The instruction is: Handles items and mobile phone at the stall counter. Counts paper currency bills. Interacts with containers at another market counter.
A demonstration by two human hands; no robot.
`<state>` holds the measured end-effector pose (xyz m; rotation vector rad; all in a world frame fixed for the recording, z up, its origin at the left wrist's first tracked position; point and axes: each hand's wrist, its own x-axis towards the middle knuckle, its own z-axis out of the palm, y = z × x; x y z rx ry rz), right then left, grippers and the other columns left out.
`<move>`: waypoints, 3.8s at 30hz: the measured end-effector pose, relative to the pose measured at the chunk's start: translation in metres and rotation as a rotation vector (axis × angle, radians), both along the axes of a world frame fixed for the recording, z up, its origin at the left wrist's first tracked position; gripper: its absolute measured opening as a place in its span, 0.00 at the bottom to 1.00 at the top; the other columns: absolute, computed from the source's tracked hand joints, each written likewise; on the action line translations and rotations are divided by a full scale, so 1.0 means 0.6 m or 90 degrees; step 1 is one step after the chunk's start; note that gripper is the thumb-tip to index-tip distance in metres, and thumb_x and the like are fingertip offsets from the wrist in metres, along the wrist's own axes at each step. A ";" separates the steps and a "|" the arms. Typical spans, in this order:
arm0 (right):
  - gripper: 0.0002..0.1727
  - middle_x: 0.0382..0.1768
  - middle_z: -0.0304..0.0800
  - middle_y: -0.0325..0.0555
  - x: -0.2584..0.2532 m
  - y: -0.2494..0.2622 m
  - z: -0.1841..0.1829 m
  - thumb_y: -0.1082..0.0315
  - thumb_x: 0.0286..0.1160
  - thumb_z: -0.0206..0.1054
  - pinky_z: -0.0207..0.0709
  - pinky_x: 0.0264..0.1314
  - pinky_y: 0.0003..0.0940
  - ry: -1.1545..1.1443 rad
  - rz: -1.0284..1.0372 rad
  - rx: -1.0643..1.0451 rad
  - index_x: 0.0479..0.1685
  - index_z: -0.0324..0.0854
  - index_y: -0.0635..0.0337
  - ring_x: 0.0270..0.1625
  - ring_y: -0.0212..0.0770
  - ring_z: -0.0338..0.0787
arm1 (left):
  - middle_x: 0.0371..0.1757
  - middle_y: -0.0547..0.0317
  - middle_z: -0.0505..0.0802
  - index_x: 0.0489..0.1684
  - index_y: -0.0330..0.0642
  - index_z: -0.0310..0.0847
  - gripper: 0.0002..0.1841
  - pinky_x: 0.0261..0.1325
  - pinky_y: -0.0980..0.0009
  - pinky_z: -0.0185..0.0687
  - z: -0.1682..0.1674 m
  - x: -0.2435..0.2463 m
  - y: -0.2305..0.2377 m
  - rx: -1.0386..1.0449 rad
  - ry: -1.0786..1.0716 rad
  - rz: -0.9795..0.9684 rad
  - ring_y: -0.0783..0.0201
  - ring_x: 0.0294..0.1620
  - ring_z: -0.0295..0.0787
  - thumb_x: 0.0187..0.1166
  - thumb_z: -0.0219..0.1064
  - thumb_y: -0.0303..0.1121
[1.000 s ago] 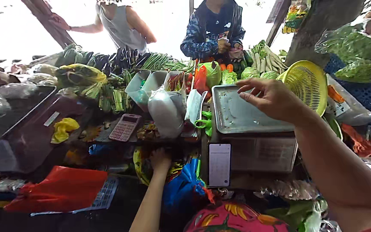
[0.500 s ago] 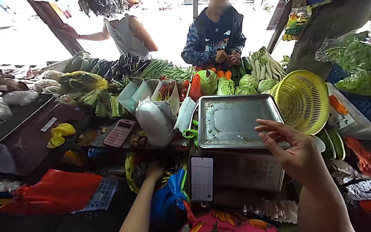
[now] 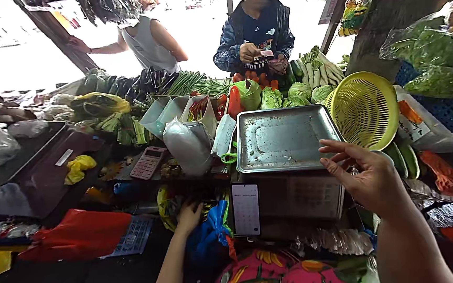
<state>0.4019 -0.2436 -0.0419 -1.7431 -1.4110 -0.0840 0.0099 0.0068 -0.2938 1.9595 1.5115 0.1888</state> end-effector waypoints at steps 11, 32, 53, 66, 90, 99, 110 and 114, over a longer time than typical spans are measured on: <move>0.40 0.71 0.82 0.67 0.080 0.403 0.141 0.53 0.82 0.68 0.75 0.73 0.64 -0.016 0.014 -0.196 0.88 0.59 0.66 0.70 0.64 0.86 | 0.84 0.40 0.76 0.71 0.38 0.84 0.23 0.84 0.38 0.61 0.115 -0.065 -0.132 0.038 -0.077 -0.042 0.38 0.84 0.69 0.84 0.63 0.43; 0.29 0.55 0.88 0.56 0.143 0.536 0.177 0.64 0.88 0.58 0.82 0.62 0.43 0.070 0.046 -0.066 0.85 0.61 0.63 0.52 0.44 0.90 | 0.63 0.56 0.93 0.67 0.41 0.86 0.22 0.66 0.69 0.88 0.212 -0.078 -0.204 0.181 -0.320 0.006 0.67 0.61 0.92 0.84 0.64 0.46; 0.24 0.74 0.81 0.61 0.181 0.572 0.089 0.66 0.69 0.79 0.79 0.73 0.53 -0.148 0.205 -0.172 0.68 0.88 0.50 0.71 0.55 0.86 | 0.42 0.66 0.96 0.61 0.37 0.86 0.13 0.40 0.79 0.92 0.314 0.131 -0.149 0.224 -0.815 0.090 0.74 0.35 0.93 0.83 0.66 0.24; 0.11 0.44 0.92 0.29 0.024 0.378 0.169 0.63 0.84 0.65 0.88 0.48 0.23 0.066 0.427 -0.027 0.57 0.86 0.55 0.43 0.21 0.90 | 0.50 0.61 0.94 0.67 0.43 0.75 0.21 0.54 0.68 0.94 0.352 0.113 -0.136 0.221 -0.690 -0.004 0.67 0.49 0.94 0.75 0.71 0.23; 0.09 0.44 0.95 0.30 -0.181 0.117 -0.038 0.72 0.79 0.69 0.89 0.48 0.23 0.471 0.284 0.129 0.53 0.90 0.52 0.42 0.24 0.92 | 0.31 0.66 0.94 0.60 0.49 0.83 0.10 0.28 0.78 0.89 0.353 0.137 -0.145 0.032 -0.728 -0.136 0.74 0.25 0.90 0.87 0.62 0.30; 0.18 0.50 0.95 0.33 -0.197 0.093 -0.027 0.77 0.77 0.67 0.90 0.52 0.22 0.326 0.310 0.098 0.65 0.84 0.58 0.48 0.24 0.93 | 0.60 0.69 0.90 0.61 0.44 0.85 0.18 0.62 0.73 0.87 0.375 0.145 -0.154 0.053 -0.629 -0.361 0.78 0.58 0.87 0.87 0.62 0.47; 0.14 0.64 0.91 0.44 -0.180 0.043 0.018 0.70 0.89 0.57 0.80 0.72 0.37 -0.176 0.097 0.349 0.64 0.83 0.58 0.69 0.38 0.87 | 0.40 0.57 0.96 0.53 0.37 0.83 0.18 0.55 0.66 0.92 0.385 0.181 -0.189 -0.302 -0.763 -0.063 0.67 0.44 0.95 0.95 0.43 0.33; 0.21 0.66 0.92 0.49 -0.228 0.071 -0.046 0.59 0.89 0.56 0.81 0.69 0.41 -0.240 0.184 0.124 0.66 0.87 0.59 0.67 0.47 0.91 | 0.38 0.66 0.95 0.51 0.46 0.82 0.19 0.52 0.72 0.91 0.387 0.187 -0.196 -0.249 -0.810 -0.092 0.74 0.42 0.94 0.95 0.40 0.34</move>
